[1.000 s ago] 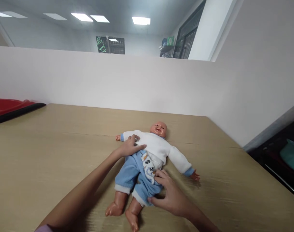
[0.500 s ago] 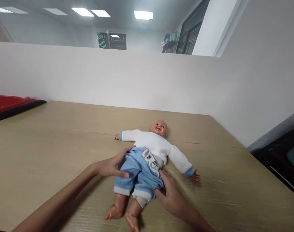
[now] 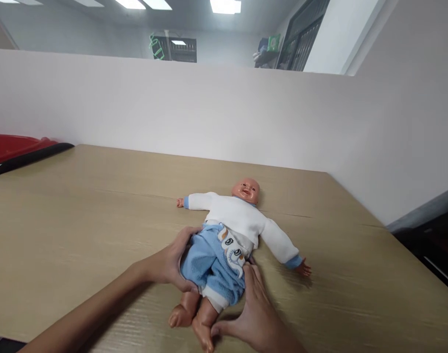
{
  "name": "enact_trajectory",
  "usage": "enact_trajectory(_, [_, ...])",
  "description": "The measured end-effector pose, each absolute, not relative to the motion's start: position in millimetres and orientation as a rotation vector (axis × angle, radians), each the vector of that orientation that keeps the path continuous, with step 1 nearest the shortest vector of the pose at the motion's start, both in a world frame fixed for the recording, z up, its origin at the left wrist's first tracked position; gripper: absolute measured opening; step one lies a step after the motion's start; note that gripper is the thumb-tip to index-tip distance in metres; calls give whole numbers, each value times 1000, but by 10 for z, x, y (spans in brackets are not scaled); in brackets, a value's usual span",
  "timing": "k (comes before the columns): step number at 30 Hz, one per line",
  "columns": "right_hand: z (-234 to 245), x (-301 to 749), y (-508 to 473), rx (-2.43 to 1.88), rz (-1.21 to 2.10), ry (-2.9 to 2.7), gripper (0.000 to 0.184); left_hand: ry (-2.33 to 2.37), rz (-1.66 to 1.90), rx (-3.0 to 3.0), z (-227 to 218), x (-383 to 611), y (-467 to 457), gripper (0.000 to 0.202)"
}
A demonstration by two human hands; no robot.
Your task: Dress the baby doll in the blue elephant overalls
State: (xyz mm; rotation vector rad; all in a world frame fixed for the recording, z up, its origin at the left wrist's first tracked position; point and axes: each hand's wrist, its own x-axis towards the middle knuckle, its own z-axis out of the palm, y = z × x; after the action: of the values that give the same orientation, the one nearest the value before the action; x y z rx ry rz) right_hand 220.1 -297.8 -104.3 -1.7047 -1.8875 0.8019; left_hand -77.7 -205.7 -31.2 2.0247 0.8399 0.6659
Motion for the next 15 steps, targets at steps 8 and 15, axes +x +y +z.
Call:
enact_trajectory(8, [-949, 2186, -2871, -1492, 701, -1787, 121, 777, 675, 1973, -425, -876, -2148, 105])
enact_trajectory(15, [-625, 2194, -2842, -1464, 712, -1913, 82, 686, 650, 1995, -317, -962, -2171, 95])
